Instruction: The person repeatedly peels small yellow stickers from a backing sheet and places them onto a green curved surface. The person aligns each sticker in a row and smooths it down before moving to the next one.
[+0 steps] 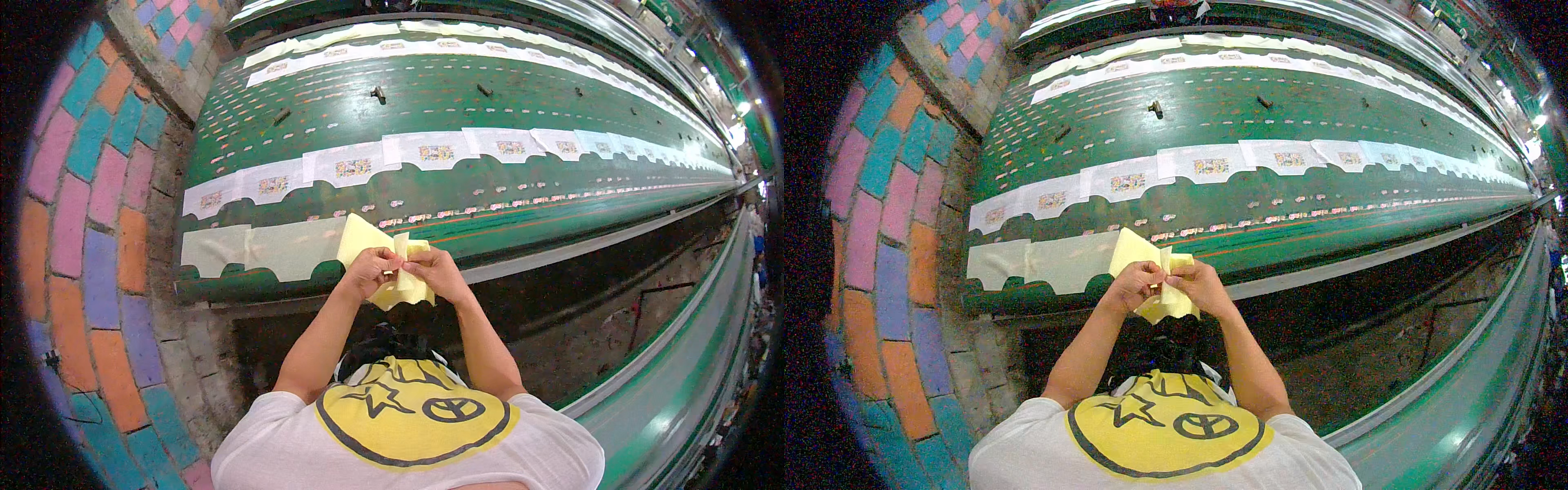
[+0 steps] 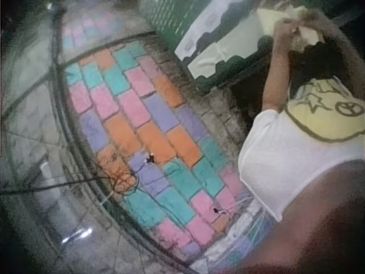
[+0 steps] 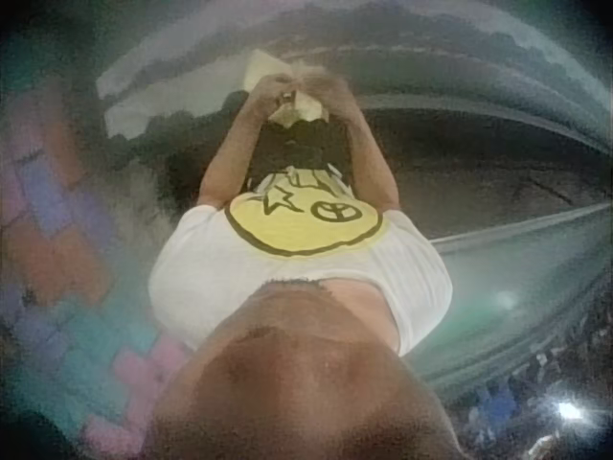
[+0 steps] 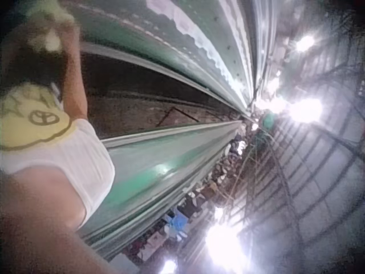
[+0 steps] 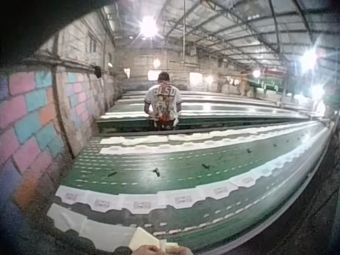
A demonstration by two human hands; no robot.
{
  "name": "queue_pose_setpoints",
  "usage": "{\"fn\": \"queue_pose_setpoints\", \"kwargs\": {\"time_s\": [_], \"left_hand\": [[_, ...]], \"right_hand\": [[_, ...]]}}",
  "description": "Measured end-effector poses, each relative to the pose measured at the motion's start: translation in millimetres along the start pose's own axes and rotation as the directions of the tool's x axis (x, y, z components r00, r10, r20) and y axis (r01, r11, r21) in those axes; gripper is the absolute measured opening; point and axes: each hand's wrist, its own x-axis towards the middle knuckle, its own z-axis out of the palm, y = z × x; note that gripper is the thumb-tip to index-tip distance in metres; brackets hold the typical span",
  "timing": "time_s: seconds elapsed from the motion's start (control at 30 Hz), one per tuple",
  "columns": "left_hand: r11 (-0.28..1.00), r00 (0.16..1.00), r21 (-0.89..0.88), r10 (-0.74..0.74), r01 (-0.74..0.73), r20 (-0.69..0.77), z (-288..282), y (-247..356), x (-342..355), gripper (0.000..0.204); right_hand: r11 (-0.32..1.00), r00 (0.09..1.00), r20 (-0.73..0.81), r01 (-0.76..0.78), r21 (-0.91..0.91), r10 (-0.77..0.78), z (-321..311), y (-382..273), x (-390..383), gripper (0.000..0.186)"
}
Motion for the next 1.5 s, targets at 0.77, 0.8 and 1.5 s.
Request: {"fn": "queue_pose_setpoints", "kwargs": {"time_s": [0.77, 0.8, 1.5], "left_hand": [[0.913, 0.930, -0.256, 0.353, -0.317, 0.107, -38.1, 73.0, 20.9, 0.022], [0.891, 0.911, -0.231, 0.410, -0.391, 0.039, -44.3, 83.0, 17.0, 0.021], [0.682, 0.802, 0.583, 0.592, -0.441, -0.086, -14.2, 56.3, 70.7, 0.010]], "right_hand": [[0.645, 0.977, -0.214, 0.151, 0.749, 0.020, -54.4, -22.6, 49.0, 0.021], [0.622, 0.967, -0.254, 0.192, 0.759, 0.012, -59.4, -37.6, 46.5, 0.029], [0.798, 0.800, -0.600, 0.370, 0.476, -0.013, -243.0, -63.3, 46.4, 0.035]]}}
